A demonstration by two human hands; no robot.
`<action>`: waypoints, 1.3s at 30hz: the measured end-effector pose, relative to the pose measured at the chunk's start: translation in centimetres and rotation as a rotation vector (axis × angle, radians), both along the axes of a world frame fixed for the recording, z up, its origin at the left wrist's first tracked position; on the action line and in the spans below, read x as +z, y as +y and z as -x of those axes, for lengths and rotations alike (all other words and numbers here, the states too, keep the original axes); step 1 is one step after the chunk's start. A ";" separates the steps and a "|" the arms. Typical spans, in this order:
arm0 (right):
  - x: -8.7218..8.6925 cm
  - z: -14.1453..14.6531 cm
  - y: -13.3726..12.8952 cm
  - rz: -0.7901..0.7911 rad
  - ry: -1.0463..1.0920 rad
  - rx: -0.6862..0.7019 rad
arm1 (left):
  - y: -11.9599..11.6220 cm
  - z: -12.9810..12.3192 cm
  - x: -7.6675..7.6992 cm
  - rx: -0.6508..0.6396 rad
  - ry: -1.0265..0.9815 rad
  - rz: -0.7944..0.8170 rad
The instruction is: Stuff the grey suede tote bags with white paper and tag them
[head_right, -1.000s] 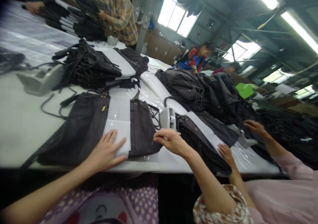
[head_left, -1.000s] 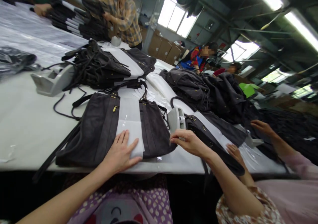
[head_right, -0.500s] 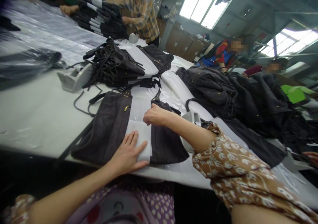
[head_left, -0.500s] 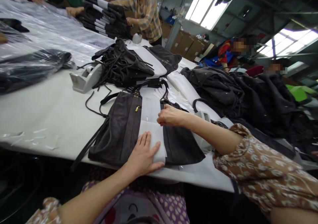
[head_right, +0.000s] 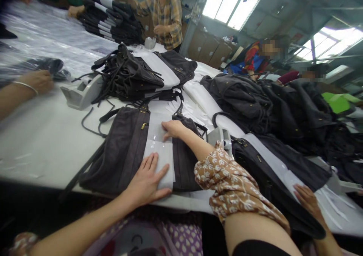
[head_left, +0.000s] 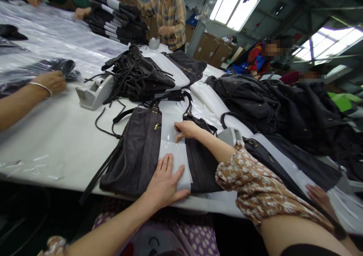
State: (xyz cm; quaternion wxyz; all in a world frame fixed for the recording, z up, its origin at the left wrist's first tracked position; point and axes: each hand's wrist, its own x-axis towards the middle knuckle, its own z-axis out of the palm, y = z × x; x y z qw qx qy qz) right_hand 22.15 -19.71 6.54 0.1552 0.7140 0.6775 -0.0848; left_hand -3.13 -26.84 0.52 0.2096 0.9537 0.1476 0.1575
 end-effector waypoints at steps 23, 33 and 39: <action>6.9 -6.5 -29.6 -0.754 0.638 -1.301 | -1.2 0.0 -1.5 -0.005 0.009 -0.219; 3.9 -7.8 -32.9 -0.444 1.115 -1.329 | -1.3 -0.1 -1.5 -0.008 0.045 -0.269; 3.6 -8.7 -33.3 -0.470 1.254 -1.189 | -1.3 -0.2 -1.5 -0.015 0.065 -0.290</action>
